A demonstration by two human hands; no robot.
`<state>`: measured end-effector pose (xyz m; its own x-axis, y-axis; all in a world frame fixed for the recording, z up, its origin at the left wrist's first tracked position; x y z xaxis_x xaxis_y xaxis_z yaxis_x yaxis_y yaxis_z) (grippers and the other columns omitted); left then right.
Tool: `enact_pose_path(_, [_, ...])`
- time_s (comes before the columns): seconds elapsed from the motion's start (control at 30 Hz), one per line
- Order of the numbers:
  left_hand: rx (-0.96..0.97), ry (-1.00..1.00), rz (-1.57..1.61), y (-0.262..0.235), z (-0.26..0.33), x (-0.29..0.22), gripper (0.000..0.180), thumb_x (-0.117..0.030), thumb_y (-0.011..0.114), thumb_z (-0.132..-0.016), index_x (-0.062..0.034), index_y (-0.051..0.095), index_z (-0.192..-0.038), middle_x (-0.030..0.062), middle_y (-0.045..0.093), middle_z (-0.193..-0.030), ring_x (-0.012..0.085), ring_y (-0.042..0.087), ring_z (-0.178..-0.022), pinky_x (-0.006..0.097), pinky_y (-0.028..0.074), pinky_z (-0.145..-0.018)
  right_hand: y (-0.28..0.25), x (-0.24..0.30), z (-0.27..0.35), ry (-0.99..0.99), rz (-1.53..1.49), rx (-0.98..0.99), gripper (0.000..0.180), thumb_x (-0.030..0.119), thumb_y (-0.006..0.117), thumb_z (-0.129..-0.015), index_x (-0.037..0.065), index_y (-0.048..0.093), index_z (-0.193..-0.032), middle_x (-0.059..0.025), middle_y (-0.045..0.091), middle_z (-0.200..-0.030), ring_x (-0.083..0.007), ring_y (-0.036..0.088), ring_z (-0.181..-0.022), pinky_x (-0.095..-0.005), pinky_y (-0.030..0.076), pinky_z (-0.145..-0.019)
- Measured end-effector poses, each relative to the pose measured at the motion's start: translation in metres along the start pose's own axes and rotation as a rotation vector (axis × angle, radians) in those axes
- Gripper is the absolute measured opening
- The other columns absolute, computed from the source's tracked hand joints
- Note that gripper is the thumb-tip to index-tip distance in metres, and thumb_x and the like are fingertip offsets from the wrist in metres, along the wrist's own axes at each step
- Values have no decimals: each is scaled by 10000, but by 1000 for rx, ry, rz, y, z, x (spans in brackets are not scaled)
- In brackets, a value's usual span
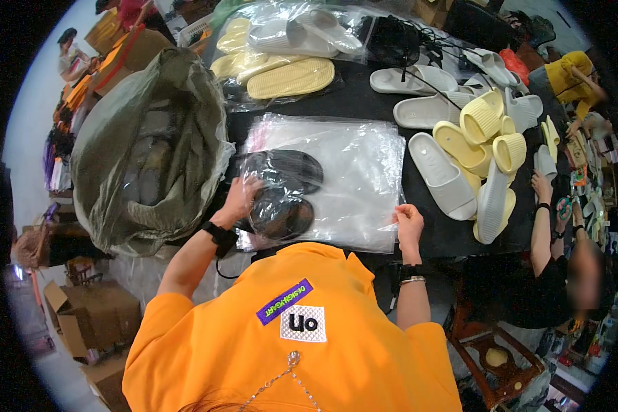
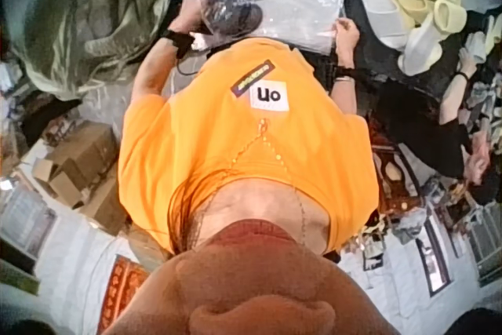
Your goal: Packing slippers into plastic bags.
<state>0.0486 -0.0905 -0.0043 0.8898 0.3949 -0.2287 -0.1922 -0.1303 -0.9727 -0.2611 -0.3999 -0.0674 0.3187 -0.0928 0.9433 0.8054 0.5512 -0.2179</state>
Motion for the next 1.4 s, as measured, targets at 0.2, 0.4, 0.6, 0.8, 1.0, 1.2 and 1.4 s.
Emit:
enact_pose_path(0.2, [-289, -420, 102, -42, 37, 93, 314, 8, 457, -747, -31, 548, -1045, 149, 562, -1078, 378, 493, -1020, 437, 397, -847, -27, -5, 4, 168, -87, -132, 112, 34, 546, -859, 8, 614, -945, -49, 610, -838, -117, 585, -695, -250, 489, -580])
enact_pose_path(0.4, [-751, -481, 341, -136, 2, 91, 171, -17, 478, -802, 28, 504, -965, 246, 531, -894, 421, 499, -878, 396, 416, -749, -12, 25, 23, 119, 69, 94, 287, 164, 573, -852, 34, 589, -1106, -36, 599, -980, -102, 563, -736, -227, 453, -577])
enact_pose_path(0.6, [-623, -113, 156, -174, -74, -65, 209, 11, 536, -691, -11, 535, -898, 196, 553, -919, 393, 531, -872, 459, 450, -712, 25, 23, 41, 154, 30, 365, 396, 62, 575, -790, 40, 540, -1183, -41, 552, -1092, -106, 561, -834, -249, 491, -628])
enact_pose_path(0.8, [-158, 228, 204, -89, -124, -194, 282, -42, 629, -598, -26, 518, -858, 112, 523, -914, 297, 526, -900, 382, 495, -715, 36, -15, 30, -6, 353, 353, 414, 103, 579, -786, -15, 532, -1180, -115, 612, -1020, -143, 589, -637, -267, 489, -537])
enact_pose_path(1.0, [-149, -47, 120, 27, -133, -126, 164, -64, 579, -682, -41, 567, -844, 121, 554, -899, 302, 546, -879, 393, 507, -694, 37, 3, 43, 94, 34, 281, 592, -41, 586, -722, 11, 452, -1296, -102, 589, -1098, -97, 558, -642, -239, 460, -534])
enact_pose_path(1.2, [-247, -300, -136, 8, -98, 3, 205, -47, 572, -701, -45, 543, -904, 128, 551, -937, 323, 548, -891, 412, 501, -704, 43, 10, 46, 79, 56, 332, 605, -20, 585, -712, 34, 457, -1300, -72, 529, -1245, -98, 569, -676, -224, 466, -591])
enact_pose_path(1.4, [-182, -322, -40, -57, -120, -3, 180, -59, 553, -742, -14, 535, -916, 158, 552, -954, 349, 580, -883, 437, 491, -737, 35, 2, 42, -105, 260, 264, 448, 34, 609, -750, 19, 538, -1192, -67, 576, -1100, -108, 577, -710, -230, 475, -601])
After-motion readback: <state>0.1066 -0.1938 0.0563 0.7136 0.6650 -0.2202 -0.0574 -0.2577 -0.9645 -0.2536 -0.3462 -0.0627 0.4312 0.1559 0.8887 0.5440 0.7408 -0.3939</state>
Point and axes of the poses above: each hand's wrist, its own z-axis away from the middle knuckle, its own y-axis out of the palm, x = y × z, the point moved 5 cm from there along -z, towards the middle knuckle
